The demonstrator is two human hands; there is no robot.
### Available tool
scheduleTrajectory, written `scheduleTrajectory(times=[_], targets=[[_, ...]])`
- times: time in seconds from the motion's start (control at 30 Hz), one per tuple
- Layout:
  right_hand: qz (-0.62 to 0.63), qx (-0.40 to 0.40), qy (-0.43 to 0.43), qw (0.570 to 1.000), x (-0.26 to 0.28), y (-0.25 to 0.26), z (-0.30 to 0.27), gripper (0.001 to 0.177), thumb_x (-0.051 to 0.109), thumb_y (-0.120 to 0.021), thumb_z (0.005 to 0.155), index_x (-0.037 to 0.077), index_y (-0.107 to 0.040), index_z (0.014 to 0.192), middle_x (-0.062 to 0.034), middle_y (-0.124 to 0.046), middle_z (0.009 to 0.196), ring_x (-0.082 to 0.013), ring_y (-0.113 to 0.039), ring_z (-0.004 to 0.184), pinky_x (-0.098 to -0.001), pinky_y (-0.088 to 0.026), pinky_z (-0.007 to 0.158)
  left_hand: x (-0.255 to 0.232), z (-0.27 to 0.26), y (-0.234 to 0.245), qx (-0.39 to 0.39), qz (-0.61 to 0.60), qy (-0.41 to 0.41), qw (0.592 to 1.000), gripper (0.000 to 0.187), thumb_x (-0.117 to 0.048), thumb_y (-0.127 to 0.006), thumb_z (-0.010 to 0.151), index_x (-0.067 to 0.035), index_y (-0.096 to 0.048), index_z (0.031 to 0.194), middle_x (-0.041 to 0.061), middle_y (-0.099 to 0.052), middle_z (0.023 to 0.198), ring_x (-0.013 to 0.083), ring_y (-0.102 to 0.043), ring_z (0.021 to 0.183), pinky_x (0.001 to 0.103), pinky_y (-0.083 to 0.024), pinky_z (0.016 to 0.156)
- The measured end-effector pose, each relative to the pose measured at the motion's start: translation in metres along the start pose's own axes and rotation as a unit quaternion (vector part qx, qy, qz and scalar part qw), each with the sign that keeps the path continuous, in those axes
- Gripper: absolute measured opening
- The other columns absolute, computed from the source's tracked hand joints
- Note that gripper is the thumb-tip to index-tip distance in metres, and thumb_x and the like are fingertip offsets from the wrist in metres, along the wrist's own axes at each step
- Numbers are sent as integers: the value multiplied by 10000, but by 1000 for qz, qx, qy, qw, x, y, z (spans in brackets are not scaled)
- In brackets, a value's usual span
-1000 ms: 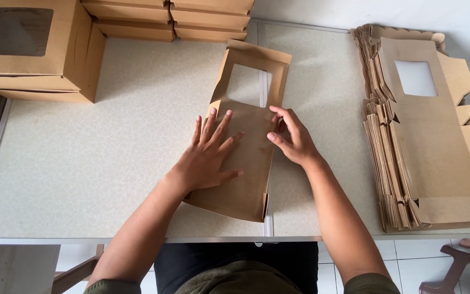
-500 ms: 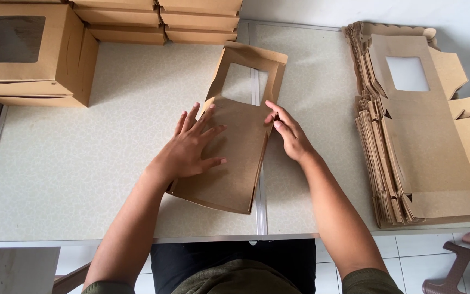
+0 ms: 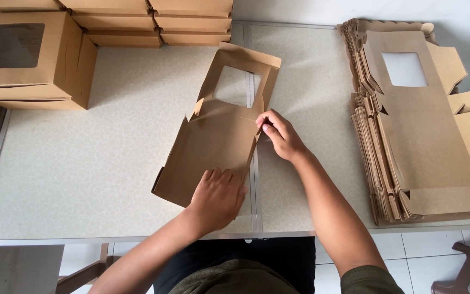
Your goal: Assembling a cardboard box with a clear window by folding and tucking pre-cut flaps.
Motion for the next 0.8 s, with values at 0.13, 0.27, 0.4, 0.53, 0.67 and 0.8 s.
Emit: scheduleTrajectory(times=[0.13,0.27,0.4,0.53,0.67,0.8], targets=[[-5,0,34,999,14,-6,-3,188,160,-488,1044,59,-636,1099,-119,-636,950,-279,-630,927,-399,-500,890,8,4,-2,5,-17,14,1000,389,-389,-374,1026,-129,-643,918,60,-624,829,317,-683,850,427,-479,790],[-49,15,81,995,32,-11,-2,175,168,-472,1035,67,-608,1079,-133,-583,950,-323,-584,927,-417,-489,872,15,5,-1,52,-147,38,987,257,-274,-408,1001,-94,-581,938,102,-580,886,376,-637,945,436,-464,815],[-96,19,130,987,56,-15,-3,172,163,-476,1031,77,-619,1072,-109,-558,969,-311,-558,939,-411,-486,873,14,5,10,93,-253,60,961,219,-289,-426,994,-105,-515,916,93,-538,897,382,-606,988,428,-440,848],[-128,22,160,979,72,-18,-4,163,159,-498,1018,84,-634,1068,-109,-564,989,-311,-554,945,-418,-493,873,11,5,16,99,-254,60,960,225,-293,-427,1009,-101,-509,924,94,-530,897,384,-601,1003,433,-432,855],[-164,34,195,966,82,-23,-6,189,159,-489,986,101,-662,1035,-94,-623,1035,-308,-563,914,-421,-492,815,6,6,22,105,-262,53,958,227,-259,-415,1005,-68,-537,999,154,-563,926,421,-603,1034,473,-435,902],[-189,37,222,956,85,-28,-10,194,164,-493,967,109,-676,998,-75,-663,1025,-300,-574,886,-404,-496,787,7,7,22,110,-261,56,957,223,-263,-432,1002,-67,-538,1008,152,-568,929,414,-607,1037,470,-436,903]])
Point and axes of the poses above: each hand's wrist, its own z-axis towards the middle knuckle, its own y-axis out of the back of the hand, x = y × z, the point moved 9 cm from there along z, towards the middle knuckle
